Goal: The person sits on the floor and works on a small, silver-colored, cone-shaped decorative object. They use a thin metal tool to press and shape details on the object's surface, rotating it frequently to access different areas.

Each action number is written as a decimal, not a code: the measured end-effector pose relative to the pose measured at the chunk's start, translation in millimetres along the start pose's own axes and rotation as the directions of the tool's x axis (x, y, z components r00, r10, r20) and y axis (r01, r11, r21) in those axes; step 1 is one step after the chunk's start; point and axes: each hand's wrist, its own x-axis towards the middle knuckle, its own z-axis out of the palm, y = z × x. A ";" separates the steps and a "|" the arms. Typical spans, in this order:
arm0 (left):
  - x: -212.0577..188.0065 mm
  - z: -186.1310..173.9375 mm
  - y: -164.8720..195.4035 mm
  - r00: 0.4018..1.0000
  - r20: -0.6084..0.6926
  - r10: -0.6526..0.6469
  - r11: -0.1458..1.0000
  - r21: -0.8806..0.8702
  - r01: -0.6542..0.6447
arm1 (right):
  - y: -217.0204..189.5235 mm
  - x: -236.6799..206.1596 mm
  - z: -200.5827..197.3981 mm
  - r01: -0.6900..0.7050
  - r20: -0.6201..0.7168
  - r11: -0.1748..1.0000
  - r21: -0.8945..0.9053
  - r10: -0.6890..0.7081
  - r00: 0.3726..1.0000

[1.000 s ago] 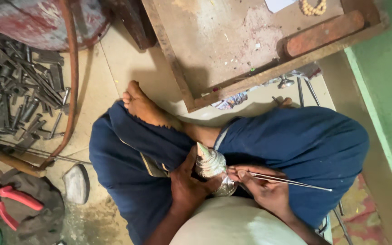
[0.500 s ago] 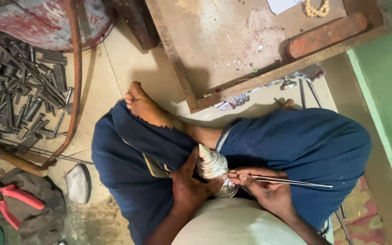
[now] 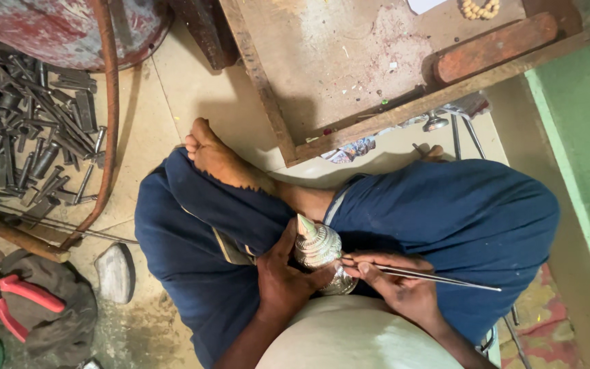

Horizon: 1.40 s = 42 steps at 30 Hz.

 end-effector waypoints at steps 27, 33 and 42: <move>1.1 1.9 -7.5 0.993 -0.042 0.112 0.991 0.078 -0.109 | -1.0 0.0 3.1 0.049 -0.013 0.999 -0.018 -0.049 0.999; -0.2 1.1 -3.7 0.998 -0.027 0.065 0.998 -0.026 -0.066 | 4.0 -4.3 10.1 0.092 -0.118 0.983 0.157 -0.074 0.990; 0.5 -5.6 10.0 0.999 -0.011 0.032 0.998 -0.053 -0.032 | 1.6 -5.4 6.8 0.086 -0.114 0.968 -0.236 -0.116 0.987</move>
